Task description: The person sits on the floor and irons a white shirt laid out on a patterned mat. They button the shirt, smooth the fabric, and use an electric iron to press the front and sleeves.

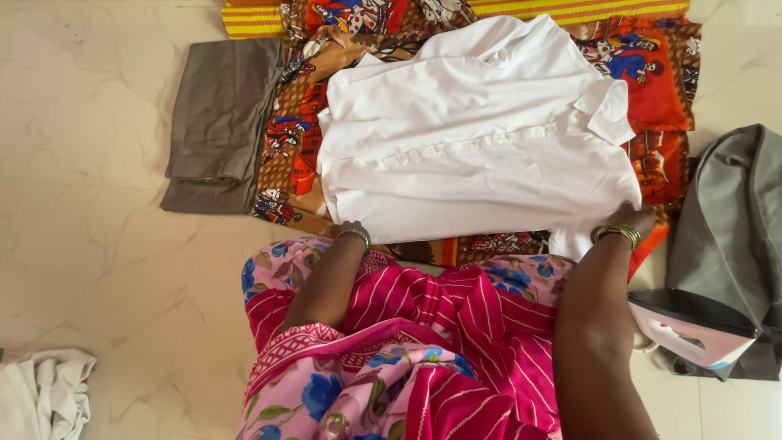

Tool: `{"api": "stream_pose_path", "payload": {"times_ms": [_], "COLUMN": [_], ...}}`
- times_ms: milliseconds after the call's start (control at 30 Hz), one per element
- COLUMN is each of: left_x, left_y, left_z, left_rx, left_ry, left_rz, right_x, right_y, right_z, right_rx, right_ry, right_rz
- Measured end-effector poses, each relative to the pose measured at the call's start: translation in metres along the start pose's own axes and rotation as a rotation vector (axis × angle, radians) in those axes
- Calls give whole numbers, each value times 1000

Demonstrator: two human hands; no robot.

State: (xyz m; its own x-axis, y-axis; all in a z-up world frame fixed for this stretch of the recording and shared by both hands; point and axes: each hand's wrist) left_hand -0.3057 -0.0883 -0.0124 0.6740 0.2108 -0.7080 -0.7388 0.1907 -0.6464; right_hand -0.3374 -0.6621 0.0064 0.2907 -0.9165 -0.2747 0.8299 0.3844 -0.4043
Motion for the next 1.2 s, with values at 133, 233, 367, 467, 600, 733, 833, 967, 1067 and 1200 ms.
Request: {"api": "stream_pose_path", "payload": {"times_ms": [133, 233, 367, 467, 600, 733, 833, 967, 1067, 1200], "left_x": [5, 5, -4, -10, 0, 15, 25, 31, 26, -4], "left_y": [2, 1, -2, -2, -17, -11, -5, -1, -1, -7], "left_z": [-2, -2, -2, 4, 15, 16, 22, 41, 53, 49], "left_rx": [13, 9, 0, -12, -56, -114, -165, -513, -473, -66], "left_ry": [-3, -6, 1, 5, 39, 85, 129, 218, 130, 84], "left_rz": [16, 8, -3, -10, -26, -24, -28, -78, -119, 92], "right_x": [2, -4, -11, -23, -61, -118, -165, -230, -262, -273], "right_y": [5, 12, 19, 25, 45, 71, 82, 80, 75, 63], "right_z": [5, 2, 0, -5, -10, -32, -50, -86, -100, -81], "right_rx": [-257, -228, -318, -367, -537, -804, -951, -1038, -1115, -1324], "right_ry": [55, -7, -161, -331, -688, -904, -1129, -950, -1059, -874], "right_rz": [-107, -115, 22, 148, 597, 1066, 1400, 1497, 1582, 1528]}}
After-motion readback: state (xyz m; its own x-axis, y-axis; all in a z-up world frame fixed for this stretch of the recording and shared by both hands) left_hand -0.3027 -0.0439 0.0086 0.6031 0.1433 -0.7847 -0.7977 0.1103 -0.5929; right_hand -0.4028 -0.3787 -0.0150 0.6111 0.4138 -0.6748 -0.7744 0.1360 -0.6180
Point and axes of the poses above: each hand's wrist, its own x-axis towards the middle knuckle, its own y-axis out of the palm, z = x × y, and after that the axes turned 12 degrees about x, right-handed
